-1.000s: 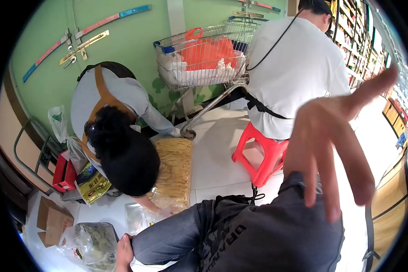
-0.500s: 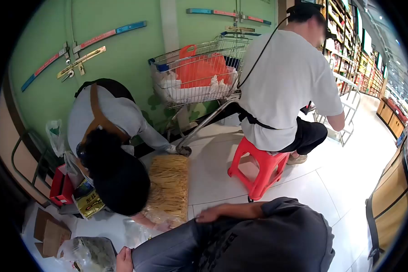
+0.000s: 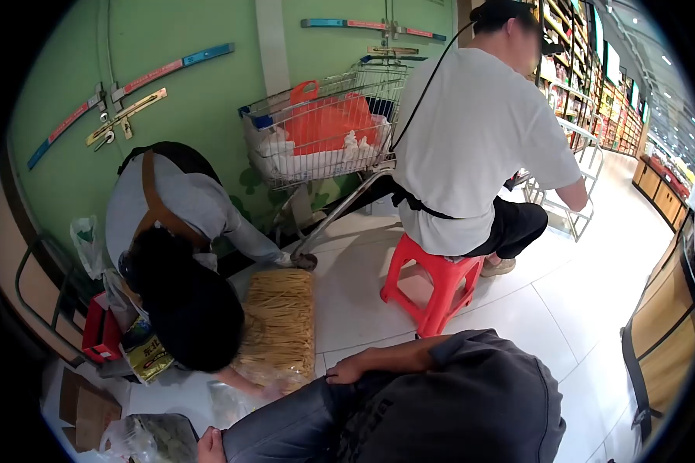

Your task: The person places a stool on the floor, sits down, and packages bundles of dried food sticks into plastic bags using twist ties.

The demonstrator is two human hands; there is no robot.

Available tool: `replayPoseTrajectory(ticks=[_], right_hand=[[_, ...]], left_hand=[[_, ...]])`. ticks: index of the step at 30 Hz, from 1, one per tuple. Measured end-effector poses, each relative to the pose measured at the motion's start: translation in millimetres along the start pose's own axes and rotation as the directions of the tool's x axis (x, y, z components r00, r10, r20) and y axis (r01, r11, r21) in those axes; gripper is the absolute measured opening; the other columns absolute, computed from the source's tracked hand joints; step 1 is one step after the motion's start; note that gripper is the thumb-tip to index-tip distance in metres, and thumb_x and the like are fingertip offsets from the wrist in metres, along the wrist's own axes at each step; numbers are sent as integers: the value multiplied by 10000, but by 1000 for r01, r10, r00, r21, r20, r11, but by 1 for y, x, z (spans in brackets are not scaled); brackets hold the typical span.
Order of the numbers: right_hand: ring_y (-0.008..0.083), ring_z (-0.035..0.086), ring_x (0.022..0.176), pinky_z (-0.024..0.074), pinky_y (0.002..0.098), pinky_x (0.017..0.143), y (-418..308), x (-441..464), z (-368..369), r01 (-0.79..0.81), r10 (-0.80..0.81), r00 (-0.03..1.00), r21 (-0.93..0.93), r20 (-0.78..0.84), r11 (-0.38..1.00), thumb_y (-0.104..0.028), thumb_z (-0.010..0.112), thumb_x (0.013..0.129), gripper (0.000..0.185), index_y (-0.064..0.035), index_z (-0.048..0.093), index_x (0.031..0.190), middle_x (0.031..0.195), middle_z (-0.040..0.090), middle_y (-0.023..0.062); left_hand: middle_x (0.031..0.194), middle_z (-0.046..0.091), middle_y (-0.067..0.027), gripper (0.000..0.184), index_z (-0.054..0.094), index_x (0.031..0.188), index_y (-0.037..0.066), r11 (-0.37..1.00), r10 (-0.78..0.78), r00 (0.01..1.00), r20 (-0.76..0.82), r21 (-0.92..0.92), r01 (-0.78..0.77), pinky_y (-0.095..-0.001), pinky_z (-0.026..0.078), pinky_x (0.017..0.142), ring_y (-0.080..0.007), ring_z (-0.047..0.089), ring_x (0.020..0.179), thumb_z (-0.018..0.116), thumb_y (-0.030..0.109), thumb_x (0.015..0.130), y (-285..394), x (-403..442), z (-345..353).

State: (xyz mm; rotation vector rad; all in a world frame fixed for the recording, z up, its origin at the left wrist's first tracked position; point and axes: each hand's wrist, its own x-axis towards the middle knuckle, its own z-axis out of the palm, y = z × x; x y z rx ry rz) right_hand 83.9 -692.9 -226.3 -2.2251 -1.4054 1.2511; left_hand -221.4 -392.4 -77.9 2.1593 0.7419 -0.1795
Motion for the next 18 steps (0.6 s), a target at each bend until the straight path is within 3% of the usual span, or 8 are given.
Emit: replayPoseTrajectory(ticks=[8,13,15,16,17,18], right_hand=[[411,494,1227,373,476,1030,-2,2,-2,5,-6,998,6,69,1000,-511,320,993,636,0,479,1336,1315,531,262],[433,518,1173,384,469,1015,-2,-2,-3,34,-38,998,60,50,998,-522,349,987,629,-10,463,1334,1239,565,292],[430,520,1173,386,466,1016,-3,-2,-3,24,-27,998,62,51,998,-526,352,985,631,-15,462,1338,1238,566,289],[427,521,1173,388,462,1016,-3,-2,-3,14,-17,999,62,49,998,-531,355,984,634,-19,461,1342,1238,568,286],[427,521,1173,388,462,1016,-2,-2,-3,16,-20,998,67,57,998,-531,355,984,634,-19,461,1342,1238,568,286],[419,524,1174,393,456,1014,-1,-1,-2,2,-5,999,68,53,998,-529,369,982,630,-21,460,1344,1240,569,281]], left_hand=[[1333,532,-263,526,526,1291,-74,1000,2,1000,-11,-29,-2,-371,345,1071,-364,466,1289,419,360,1014,-3,-6,3],[1361,501,-275,549,502,1302,-92,999,-15,1000,17,-39,16,-363,316,1093,-375,427,1323,409,367,1016,2,-12,3],[1221,619,-190,446,603,1245,13,995,88,993,-78,58,-84,-386,422,974,-308,573,1141,439,354,1008,-20,-6,7],[1221,619,-190,446,603,1245,13,995,81,994,-76,58,-77,-386,422,974,-308,573,1141,439,354,1008,-28,-1,11],[961,567,-166,328,550,1041,-6,985,174,975,-138,14,-174,-369,426,830,-250,525,915,417,293,1014,-37,5,16],[701,515,-142,330,498,837,-24,963,257,945,-203,-24,-267,-352,429,686,-192,477,689,395,231,1020,-42,8,20]])
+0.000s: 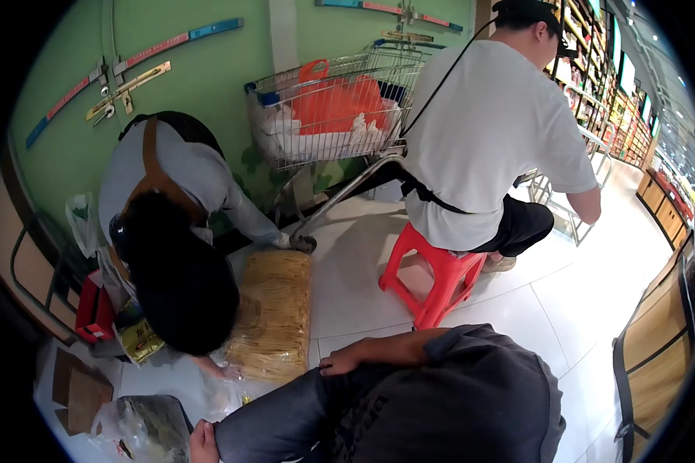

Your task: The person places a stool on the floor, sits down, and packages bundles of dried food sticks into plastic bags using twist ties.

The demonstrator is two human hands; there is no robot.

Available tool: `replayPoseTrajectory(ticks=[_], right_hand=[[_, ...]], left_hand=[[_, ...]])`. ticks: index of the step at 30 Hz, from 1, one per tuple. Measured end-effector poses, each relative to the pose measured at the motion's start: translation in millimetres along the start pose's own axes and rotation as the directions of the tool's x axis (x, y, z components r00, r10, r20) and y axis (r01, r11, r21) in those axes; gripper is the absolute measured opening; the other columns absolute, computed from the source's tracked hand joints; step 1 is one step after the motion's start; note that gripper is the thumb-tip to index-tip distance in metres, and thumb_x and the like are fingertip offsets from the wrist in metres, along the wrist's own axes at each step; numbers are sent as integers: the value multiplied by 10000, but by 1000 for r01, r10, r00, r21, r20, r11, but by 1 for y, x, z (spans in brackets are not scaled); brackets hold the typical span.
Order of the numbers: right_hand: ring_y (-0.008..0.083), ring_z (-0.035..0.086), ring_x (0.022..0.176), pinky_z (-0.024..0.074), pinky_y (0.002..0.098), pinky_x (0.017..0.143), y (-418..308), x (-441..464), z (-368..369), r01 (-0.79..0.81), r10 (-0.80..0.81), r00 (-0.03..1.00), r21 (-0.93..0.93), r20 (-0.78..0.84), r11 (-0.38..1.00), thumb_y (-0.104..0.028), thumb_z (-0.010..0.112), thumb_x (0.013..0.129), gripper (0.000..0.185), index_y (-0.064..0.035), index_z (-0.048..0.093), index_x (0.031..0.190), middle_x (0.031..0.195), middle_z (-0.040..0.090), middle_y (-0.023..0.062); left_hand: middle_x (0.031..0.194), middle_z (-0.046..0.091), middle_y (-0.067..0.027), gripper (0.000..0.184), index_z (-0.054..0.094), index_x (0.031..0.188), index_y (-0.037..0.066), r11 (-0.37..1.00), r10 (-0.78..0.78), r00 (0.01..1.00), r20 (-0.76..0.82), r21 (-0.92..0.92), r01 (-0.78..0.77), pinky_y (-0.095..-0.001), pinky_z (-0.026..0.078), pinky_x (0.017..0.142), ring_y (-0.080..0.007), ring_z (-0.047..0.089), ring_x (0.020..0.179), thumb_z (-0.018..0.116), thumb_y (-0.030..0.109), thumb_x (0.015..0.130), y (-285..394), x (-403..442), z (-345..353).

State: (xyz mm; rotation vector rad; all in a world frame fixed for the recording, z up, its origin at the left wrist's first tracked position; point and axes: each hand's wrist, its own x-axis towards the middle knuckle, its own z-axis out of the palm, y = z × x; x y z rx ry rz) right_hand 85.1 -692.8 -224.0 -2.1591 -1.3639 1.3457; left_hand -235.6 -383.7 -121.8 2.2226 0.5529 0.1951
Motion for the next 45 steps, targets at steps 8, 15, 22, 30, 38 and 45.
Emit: replayPoseTrajectory(ticks=[8,15,22,30,38,45], right_hand=[[396,514,1198,390,430,1041,30,32,14,-2,0,1000,53,27,999,-507,405,978,602,-34,469,1346,1268,556,266],[375,426,1309,320,408,1100,5,13,-18,-17,30,976,-62,216,998,-494,315,989,647,-1,412,1397,1394,464,253],[382,492,1241,368,413,1057,9,30,-43,150,-150,943,23,296,988,-446,355,992,566,-34,472,1361,1325,526,250],[380,529,1178,410,423,1003,-6,74,-42,88,-28,969,-240,246,967,-425,456,975,561,-78,415,1414,1285,522,257],[314,521,1212,402,384,1011,4,164,25,89,10,884,-190,467,978,-353,542,944,518,-55,474,1363,1319,546,201],[240,529,1201,411,355,997,11,196,46,-322,353,482,-212,802,923,-374,525,954,498,-116,497,1379,1323,562,135]], left_hand=[[753,527,-157,309,508,864,-13,997,-75,995,-61,-1,75,-354,433,711,-228,483,707,399,227,1026,14,-6,2],[878,548,-123,391,535,960,-38,986,-129,987,-97,-122,117,-307,408,861,-200,506,864,326,277,1057,19,-26,11],[1030,605,-155,481,541,1094,-30,950,-285,952,-113,-163,265,-319,381,954,-240,542,988,253,355,1063,48,-47,17],[1120,519,-193,461,521,1224,-40,956,-274,962,10,116,271,-355,355,1013,-352,514,1107,310,321,1030,92,-40,10],[1120,562,-226,340,555,1172,-36,977,-184,971,-152,81,197,-415,405,975,-390,533,1073,528,146,886,88,-42,17],[1131,591,-167,408,588,1148,-2,990,-50,967,-251,117,82,-429,423,947,-366,548,1077,634,271,848,51,-34,12]])
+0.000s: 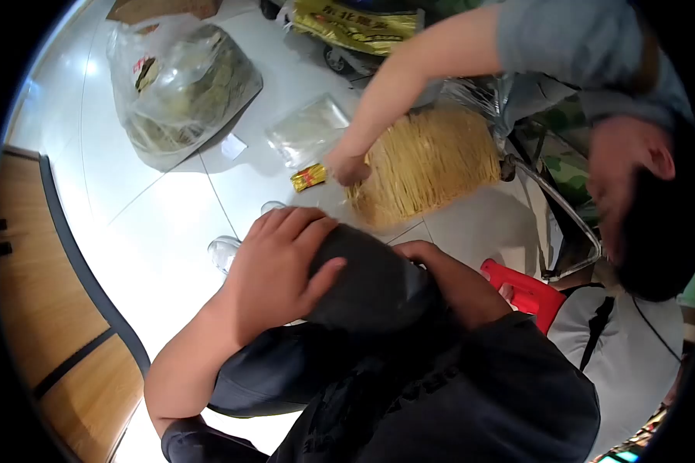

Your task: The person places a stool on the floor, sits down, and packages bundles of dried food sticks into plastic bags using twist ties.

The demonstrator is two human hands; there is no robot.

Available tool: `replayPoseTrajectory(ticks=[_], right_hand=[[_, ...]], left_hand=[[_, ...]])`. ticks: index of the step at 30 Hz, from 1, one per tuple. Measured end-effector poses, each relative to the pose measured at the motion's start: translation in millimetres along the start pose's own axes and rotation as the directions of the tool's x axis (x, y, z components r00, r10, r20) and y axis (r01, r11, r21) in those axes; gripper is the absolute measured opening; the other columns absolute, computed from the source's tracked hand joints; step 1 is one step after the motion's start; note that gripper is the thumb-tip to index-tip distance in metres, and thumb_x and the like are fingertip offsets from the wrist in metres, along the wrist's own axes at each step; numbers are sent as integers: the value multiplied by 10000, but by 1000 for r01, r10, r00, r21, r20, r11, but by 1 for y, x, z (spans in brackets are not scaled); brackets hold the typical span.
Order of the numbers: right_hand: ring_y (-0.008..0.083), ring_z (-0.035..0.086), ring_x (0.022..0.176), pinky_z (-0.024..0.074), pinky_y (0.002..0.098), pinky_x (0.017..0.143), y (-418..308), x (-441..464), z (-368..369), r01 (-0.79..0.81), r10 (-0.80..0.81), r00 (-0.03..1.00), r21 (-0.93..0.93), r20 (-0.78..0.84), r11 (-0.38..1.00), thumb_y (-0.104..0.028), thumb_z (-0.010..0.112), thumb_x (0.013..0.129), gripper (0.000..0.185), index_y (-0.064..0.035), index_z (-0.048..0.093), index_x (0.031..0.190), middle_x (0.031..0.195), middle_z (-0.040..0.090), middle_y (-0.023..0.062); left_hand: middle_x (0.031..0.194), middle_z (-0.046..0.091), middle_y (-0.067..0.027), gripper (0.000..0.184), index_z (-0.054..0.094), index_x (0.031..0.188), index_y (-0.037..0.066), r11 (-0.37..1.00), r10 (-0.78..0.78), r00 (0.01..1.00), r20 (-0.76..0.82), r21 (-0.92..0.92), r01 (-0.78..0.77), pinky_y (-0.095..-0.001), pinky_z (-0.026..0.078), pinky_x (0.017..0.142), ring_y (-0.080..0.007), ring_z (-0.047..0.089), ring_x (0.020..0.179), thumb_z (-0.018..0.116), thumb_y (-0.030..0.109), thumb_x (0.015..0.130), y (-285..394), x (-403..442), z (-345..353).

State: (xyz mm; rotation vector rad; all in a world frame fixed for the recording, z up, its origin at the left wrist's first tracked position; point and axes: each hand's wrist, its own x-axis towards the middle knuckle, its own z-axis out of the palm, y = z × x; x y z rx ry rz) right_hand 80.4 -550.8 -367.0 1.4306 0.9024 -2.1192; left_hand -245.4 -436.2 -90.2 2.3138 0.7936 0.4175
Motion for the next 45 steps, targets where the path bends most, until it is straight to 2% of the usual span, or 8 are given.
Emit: replayPoseTrajectory(ticks=[5,15,22,34,37,40,42,45], right_hand=[[239,533,1192,415,355,992,-12,2,-7,-40,40,999,9,-11,999,-372,530,950,493,-112,504,1368,1312,567,134],[236,541,1175,421,356,981,-35,14,-22,21,-22,997,-19,-68,1000,-369,540,941,483,-105,518,1345,1291,578,132],[234,547,1162,426,356,974,-34,21,-34,26,-26,999,-15,-45,1000,-366,547,935,476,-100,528,1329,1276,585,131],[231,556,1141,434,357,961,-23,25,-29,-42,42,999,39,9,998,-362,558,925,464,-91,544,1301,1250,598,128],[230,559,1135,436,357,958,-22,25,-26,-49,48,999,39,12,998,-361,561,922,461,-89,548,1294,1243,602,128],[229,561,1130,438,357,955,-14,26,-22,-52,51,998,38,19,998,-360,564,920,459,-86,553,1287,1237,605,127],[229,563,1127,440,357,953,-12,26,-21,-55,54,998,41,23,998,-360,566,918,457,-85,555,1283,1233,607,127],[228,565,1121,442,357,949,-8,25,-25,-65,64,998,41,30,997,-359,569,915,454,-83,560,1276,1226,610,126]], left_hand=[[1167,583,-139,450,577,1166,11,993,56,997,-61,109,-49,-466,411,974,-330,556,1093,615,346,868,-24,12,-7],[1247,582,-145,454,568,1243,29,985,-28,998,50,173,19,-453,381,1030,-323,541,1150,576,347,919,-46,19,-33],[1281,562,-149,469,559,1262,37,992,-57,996,70,115,48,-425,378,1038,-321,519,1195,579,353,916,-46,25,-28],[1287,551,-161,481,537,1283,53,997,56,996,66,-59,-52,-427,401,1016,-347,516,1200,548,383,934,-82,36,-38],[1352,492,-183,499,480,1348,60,996,73,992,106,-60,-67,-443,399,1020,-388,503,1194,542,331,933,-92,40,-41],[1301,537,-192,457,512,1321,48,984,-52,989,137,-160,74,-425,426,995,-390,538,1152,521,324,957,-109,44,-38],[1229,591,-199,421,544,1283,25,868,-317,923,219,-325,376,-395,447,971,-367,575,1115,509,311,976,-133,52,-30],[1074,653,-218,367,638,1126,18,829,-416,904,101,-366,422,-414,488,870,-385,625,986,533,319,945,-218,55,27]])
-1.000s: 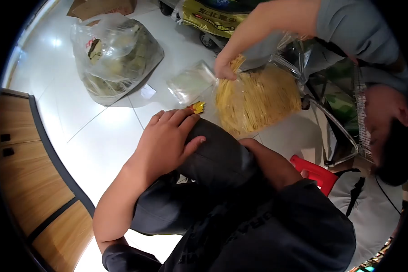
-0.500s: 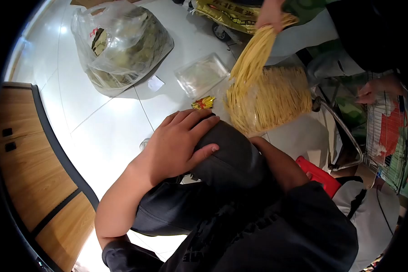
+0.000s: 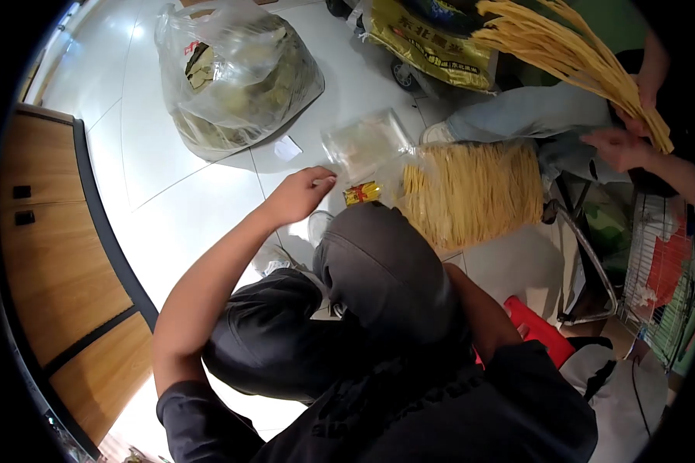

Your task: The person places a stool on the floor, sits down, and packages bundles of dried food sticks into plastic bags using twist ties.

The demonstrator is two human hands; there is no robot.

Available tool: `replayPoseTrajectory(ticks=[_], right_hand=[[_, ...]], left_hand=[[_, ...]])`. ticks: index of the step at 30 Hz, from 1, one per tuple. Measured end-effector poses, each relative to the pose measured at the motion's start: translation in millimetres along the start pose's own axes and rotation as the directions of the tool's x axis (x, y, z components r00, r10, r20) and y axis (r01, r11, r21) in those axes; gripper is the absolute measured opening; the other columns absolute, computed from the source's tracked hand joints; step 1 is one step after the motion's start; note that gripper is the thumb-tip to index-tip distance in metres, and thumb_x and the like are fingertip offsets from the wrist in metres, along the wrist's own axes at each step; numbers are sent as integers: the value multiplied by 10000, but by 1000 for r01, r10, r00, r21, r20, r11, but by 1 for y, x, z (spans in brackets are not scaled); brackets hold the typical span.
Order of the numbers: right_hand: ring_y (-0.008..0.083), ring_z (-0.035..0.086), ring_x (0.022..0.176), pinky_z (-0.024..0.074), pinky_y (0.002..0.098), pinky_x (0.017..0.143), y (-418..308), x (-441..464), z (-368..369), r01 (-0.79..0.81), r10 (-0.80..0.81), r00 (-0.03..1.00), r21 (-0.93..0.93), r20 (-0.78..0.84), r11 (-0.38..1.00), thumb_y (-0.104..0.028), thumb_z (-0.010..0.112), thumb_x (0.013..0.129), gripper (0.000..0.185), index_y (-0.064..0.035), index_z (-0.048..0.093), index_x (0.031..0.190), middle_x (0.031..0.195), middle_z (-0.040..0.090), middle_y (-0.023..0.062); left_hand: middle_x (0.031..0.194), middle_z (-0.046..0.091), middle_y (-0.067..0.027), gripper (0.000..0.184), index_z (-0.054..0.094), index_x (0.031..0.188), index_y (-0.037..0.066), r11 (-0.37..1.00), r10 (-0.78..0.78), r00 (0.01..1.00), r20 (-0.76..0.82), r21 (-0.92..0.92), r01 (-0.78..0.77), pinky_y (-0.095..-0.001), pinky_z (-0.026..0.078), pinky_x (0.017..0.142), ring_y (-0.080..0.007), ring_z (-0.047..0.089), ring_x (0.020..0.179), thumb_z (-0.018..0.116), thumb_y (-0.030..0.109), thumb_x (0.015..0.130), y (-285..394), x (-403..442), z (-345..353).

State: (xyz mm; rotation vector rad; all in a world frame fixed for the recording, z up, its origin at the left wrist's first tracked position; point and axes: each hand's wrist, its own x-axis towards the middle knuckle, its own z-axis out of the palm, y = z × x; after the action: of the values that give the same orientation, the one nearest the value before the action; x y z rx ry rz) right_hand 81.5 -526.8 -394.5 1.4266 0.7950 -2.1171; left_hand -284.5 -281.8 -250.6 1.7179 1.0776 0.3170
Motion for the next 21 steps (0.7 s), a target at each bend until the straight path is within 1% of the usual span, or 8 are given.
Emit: replayPoseTrajectory(ticks=[5,9,12,15,17,18,20,21], right_hand=[[227,569,1112,445,358,944,10,7,-3,34,-34,999,27,10,999,-357,574,911,450,-79,567,1264,1215,616,125],[226,572,1105,448,358,940,16,13,-2,81,-81,997,53,9,995,-356,578,907,446,-76,572,1255,1207,620,124],[225,574,1100,450,358,937,16,17,-1,130,-130,992,68,-4,989,-355,581,905,444,-74,576,1248,1200,623,124],[224,577,1095,452,358,933,16,16,-3,185,-184,983,72,-31,980,-354,584,902,441,-72,581,1242,1194,627,123],[223,578,1091,453,358,931,19,17,-2,211,-208,977,74,-40,975,-353,586,901,439,-70,583,1237,1190,629,123],[223,579,1089,454,358,930,20,19,-2,222,-219,975,74,-42,972,-353,587,900,438,-70,585,1235,1187,630,123],[223,581,1086,455,358,928,22,20,-6,233,-230,972,67,-52,970,-352,589,898,437,-68,588,1230,1183,632,122],[222,582,1084,456,358,927,22,18,-6,241,-237,970,64,-59,968,-351,590,897,436,-68,589,1228,1181,633,122]], left_hand=[[945,676,-234,308,681,957,4,889,-163,976,145,450,82,-452,509,831,-415,638,924,555,271,871,-110,81,46],[1203,595,-233,360,642,1130,29,907,-139,983,124,415,75,-449,462,970,-399,571,1117,560,258,864,-145,122,95],[1207,589,-232,347,653,1122,59,920,-166,986,-10,359,158,-456,449,988,-384,555,1142,567,263,855,-147,114,131],[1316,535,-236,427,622,1227,97,887,-47,977,206,459,-54,-441,413,1044,-397,475,1264,563,300,856,-160,108,151],[1480,388,-172,435,617,1254,151,899,-276,937,215,402,173,-464,392,1071,-384,374,1350,577,302,848,-157,107,154],[1480,388,-172,435,617,1254,151,900,-270,940,210,403,168,-464,392,1071,-384,374,1350,577,302,848,-156,106,154],[1537,297,-146,442,604,1269,148,854,-414,902,123,396,338,-471,394,1071,-406,393,1328,574,302,855,-156,108,148],[1559,248,-134,449,591,1282,138,845,-380,916,130,451,286,-467,403,1066,-423,404,1310,574,292,861,-169,115,149]])
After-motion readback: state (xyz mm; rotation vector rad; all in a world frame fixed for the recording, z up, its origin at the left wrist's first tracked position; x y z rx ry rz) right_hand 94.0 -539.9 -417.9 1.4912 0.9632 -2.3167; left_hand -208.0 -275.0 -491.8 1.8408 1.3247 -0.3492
